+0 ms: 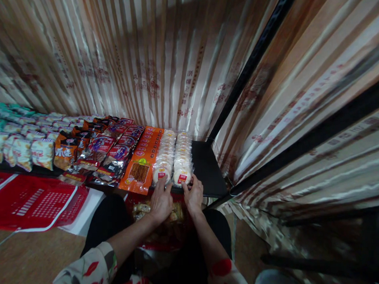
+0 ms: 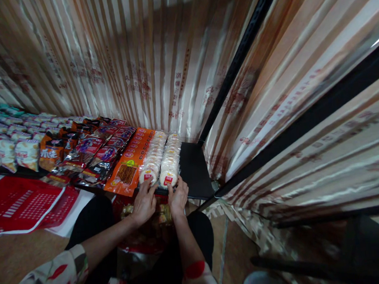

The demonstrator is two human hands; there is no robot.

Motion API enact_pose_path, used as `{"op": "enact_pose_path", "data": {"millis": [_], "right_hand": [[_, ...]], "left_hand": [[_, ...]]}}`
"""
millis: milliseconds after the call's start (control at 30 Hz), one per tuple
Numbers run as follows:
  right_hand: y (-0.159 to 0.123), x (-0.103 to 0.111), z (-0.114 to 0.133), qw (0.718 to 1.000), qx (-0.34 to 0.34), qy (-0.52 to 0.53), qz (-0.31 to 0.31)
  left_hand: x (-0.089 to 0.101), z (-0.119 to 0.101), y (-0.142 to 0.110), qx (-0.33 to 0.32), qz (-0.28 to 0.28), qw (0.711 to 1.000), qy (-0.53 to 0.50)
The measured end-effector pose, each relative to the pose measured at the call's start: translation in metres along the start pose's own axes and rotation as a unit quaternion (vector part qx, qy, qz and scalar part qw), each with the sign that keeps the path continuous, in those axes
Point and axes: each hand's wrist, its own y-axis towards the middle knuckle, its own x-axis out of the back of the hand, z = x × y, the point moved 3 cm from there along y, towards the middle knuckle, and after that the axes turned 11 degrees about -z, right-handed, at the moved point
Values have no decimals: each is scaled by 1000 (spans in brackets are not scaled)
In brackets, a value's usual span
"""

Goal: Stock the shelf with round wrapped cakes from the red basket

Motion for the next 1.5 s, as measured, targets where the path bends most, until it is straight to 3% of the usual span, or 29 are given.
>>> {"op": "enact_pose_path", "data": {"millis": [133,267,467,867,1267,1500], "right_hand": [[-4,0,1,1000,11,21,-16],[-6,0,3,998,48,1,-34],[-2,-5,5,994,108,13,4],[-2,-9,12,998,58,-22,33],[-6,-6,-1,996,85,5,2],[-22,-1,10,997,75,6,-21]], "left_hand": [[-3,16,6,40,-48,998,11],[-11,24,12,49,-28,998,6],[-18,31,15,19,-9,1000,4],[-19,38,20,2,0,1000,-13],[-20,36,15,-17,-24,1000,10],[-9,28,6,-48,-32,998,-18]]}}
